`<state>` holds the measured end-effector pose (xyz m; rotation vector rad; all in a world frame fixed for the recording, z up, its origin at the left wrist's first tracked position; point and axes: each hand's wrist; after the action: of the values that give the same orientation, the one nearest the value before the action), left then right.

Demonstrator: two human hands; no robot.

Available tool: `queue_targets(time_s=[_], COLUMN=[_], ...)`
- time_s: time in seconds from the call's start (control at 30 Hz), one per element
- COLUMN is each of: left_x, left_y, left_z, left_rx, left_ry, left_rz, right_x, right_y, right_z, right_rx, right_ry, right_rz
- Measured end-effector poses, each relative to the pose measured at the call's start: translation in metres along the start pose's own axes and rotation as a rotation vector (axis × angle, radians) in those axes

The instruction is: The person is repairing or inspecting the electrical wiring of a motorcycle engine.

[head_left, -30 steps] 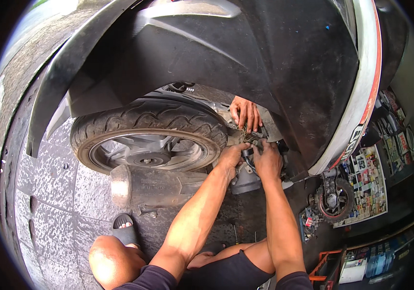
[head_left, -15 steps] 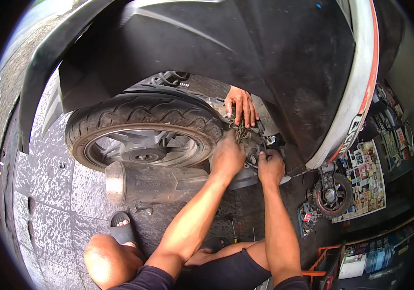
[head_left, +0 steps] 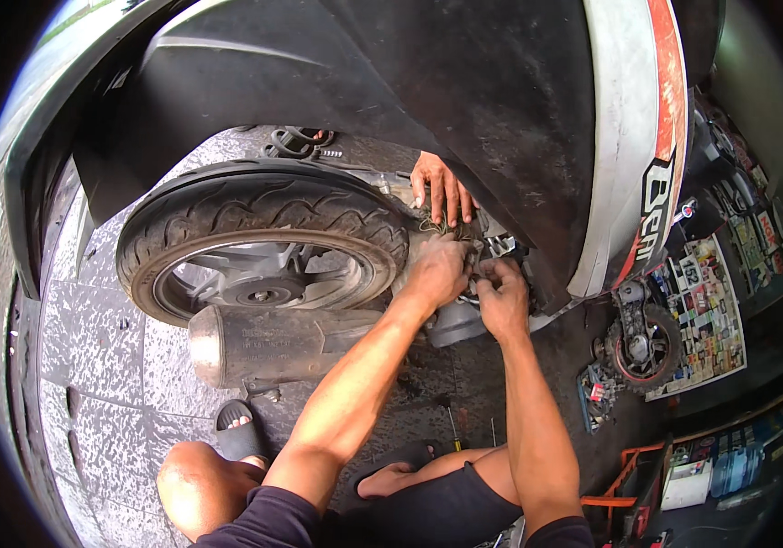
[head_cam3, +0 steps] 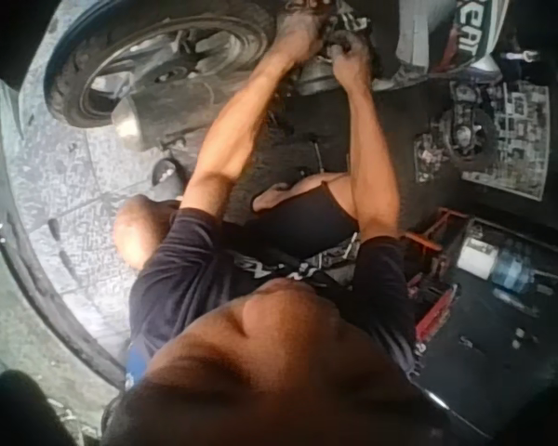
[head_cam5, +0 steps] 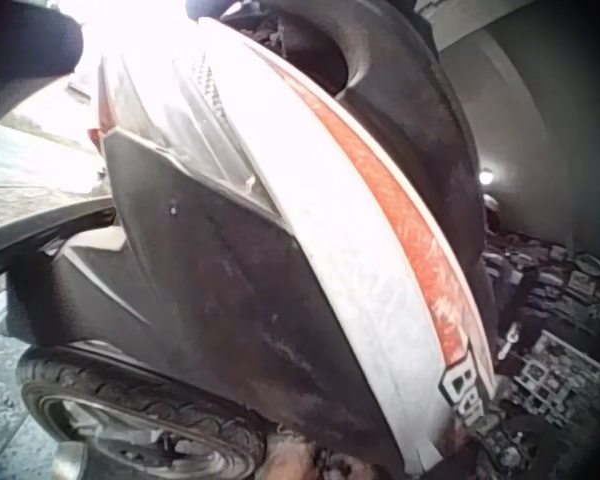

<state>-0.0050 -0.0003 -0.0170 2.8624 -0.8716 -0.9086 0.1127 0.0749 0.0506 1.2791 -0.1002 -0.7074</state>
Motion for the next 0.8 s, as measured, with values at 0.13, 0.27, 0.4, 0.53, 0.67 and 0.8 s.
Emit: queue_targets(time_s=[0.13, 0.27, 0.4, 0.53, 0.67, 0.8], left_x=[-0.001, -0.014, -0.012, -0.017, -0.027, -0.015], left_y=[0.002, 0.026, 0.019, 0.022, 0.026, 0.026], left_z=[0.007, -0.015, -0.019, 0.000, 0.003, -0.035], left_rx=[0.175, 0.110, 0.156, -0.050, -0.023, -0.195], left_ry=[-0.039, 0.119, -0.229, -0.186, -0.218, 0.076], left_rz=[0.117, 0.142, -0.147, 0.171, -0.001, 0.104], right_x=[-0.002, 0.004, 0.001, 0.000, 0.004, 0.003], right_y=[-0.006, -0.016, -0.015, -0.013, -0.013, -0.017], right_z=[-0.021, -0.014, -0.008, 0.002, 0.007, -0.005], right_rx=[-0.010, 0.171, 0.297, 0.276, 0.411, 0.559], right_ry=[0.136, 0.156, 0.183, 0.200, 0.106, 0.140], right_rz=[-0.095, -0.180, -0.179, -0.031, -0.012, -0.112])
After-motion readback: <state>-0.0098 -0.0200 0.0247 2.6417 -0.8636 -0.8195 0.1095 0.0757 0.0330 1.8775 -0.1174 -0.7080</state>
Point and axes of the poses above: each hand's wrist, its own x-axis away from the middle knuckle, its own y-axis out of the back of the hand, z = x × y, and after that the axes turned 13 degrees about x, right-handed
